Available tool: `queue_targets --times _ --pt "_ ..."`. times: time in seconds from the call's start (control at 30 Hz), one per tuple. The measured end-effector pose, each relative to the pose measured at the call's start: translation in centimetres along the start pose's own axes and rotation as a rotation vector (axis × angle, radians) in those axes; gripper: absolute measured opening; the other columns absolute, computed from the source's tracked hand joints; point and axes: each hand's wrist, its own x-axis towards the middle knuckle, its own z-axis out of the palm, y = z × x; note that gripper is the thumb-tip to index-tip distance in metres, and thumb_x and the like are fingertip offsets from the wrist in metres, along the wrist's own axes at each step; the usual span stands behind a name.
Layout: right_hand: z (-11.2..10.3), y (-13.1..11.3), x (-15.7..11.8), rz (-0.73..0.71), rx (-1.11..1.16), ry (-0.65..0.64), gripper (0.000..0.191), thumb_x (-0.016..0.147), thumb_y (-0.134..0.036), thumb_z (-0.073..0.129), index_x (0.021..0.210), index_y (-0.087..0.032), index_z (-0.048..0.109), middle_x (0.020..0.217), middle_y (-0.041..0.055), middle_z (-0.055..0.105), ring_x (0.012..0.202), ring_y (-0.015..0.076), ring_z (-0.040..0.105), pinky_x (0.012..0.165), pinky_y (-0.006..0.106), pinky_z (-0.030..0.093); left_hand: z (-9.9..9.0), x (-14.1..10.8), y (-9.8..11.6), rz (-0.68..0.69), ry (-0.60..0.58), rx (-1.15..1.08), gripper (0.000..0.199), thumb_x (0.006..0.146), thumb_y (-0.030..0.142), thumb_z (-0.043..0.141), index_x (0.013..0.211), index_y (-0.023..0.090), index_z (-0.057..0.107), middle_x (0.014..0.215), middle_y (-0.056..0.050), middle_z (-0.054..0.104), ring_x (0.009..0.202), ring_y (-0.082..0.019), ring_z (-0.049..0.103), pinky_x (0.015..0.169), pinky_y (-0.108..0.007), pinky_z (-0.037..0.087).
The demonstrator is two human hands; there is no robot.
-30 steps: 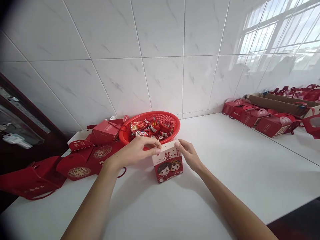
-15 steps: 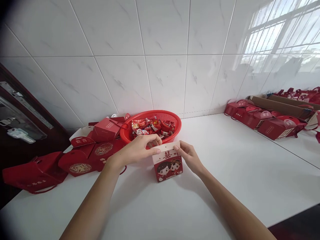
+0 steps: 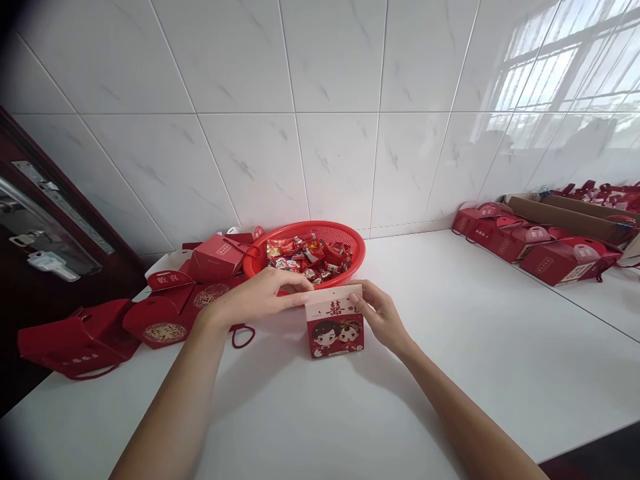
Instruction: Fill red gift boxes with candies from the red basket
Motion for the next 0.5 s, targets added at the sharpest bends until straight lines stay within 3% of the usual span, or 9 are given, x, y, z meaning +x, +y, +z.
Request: queue_targets --times 0.1,0.23,0.37,0.43,0.5 --pt "-0.1 0.1 0.0 -0.051 -0.072 0.010 0.032 0.096 -0.052 0.055 0.100 -0.021 0.066 0.100 0.0073 0.069 0.087 0.0217 0.065 0.074 0.033 0.054 0.0 0.0 -0.4 0.007 0.041 0.051 0.025 0.092 0.036 0.053 0.091 0.022 0.074 0.100 -0.002 0.076 0.093 -0.023 0.068 0.078 -0.031 0.047" --pt "-0.7 -0.2 0.2 -0.138 -0.323 0.081 0.035 0.094 -0.052 0.056 0.079 -0.021 0.064 0.082 0.0044 0.065 0.079 0.0201 0.059 0.072 0.032 0.049 0.5 0.5 -0.6 -0.016 0.064 0.084 0.031 0.094 0.038 0.048 0.088 0.022 0.074 0.092 -0.003 0.076 0.085 -0.023 0.067 0.074 -0.032 0.047" --pt "-3.7 -1.3 0.6 -0.176 -0.463 0.091 0.038 0.090 -0.053 0.060 0.072 -0.021 0.065 0.067 0.0016 0.059 0.064 0.0168 0.051 0.062 0.030 0.044 0.5 0.6 -0.7 -0.049 0.070 0.052 0.033 0.094 0.043 0.049 0.109 0.025 0.073 0.098 -0.003 0.076 0.090 -0.023 0.068 0.078 -0.031 0.050" --pt "-6.4 -1.8 0.8 -0.168 -0.451 0.234 0.039 0.085 -0.056 0.064 0.067 -0.020 0.063 0.063 0.0010 0.058 0.062 0.0163 0.051 0.059 0.029 0.042 0.3 0.4 -0.8 -0.079 0.091 0.040 0.041 0.093 0.045 0.052 0.125 0.026 0.067 0.106 -0.003 0.075 0.098 -0.024 0.068 0.082 -0.031 0.052" --pt "-9.5 -2.0 0.8 -0.117 -0.406 0.545 0.038 0.074 -0.056 0.072 0.067 -0.020 0.063 0.063 0.0006 0.058 0.058 0.0152 0.049 0.054 0.028 0.039 0.1 0.2 -0.9 -0.100 0.110 0.043 0.045 0.092 0.047 0.052 0.130 0.026 0.064 0.110 -0.004 0.075 0.103 -0.024 0.068 0.083 -0.031 0.053"
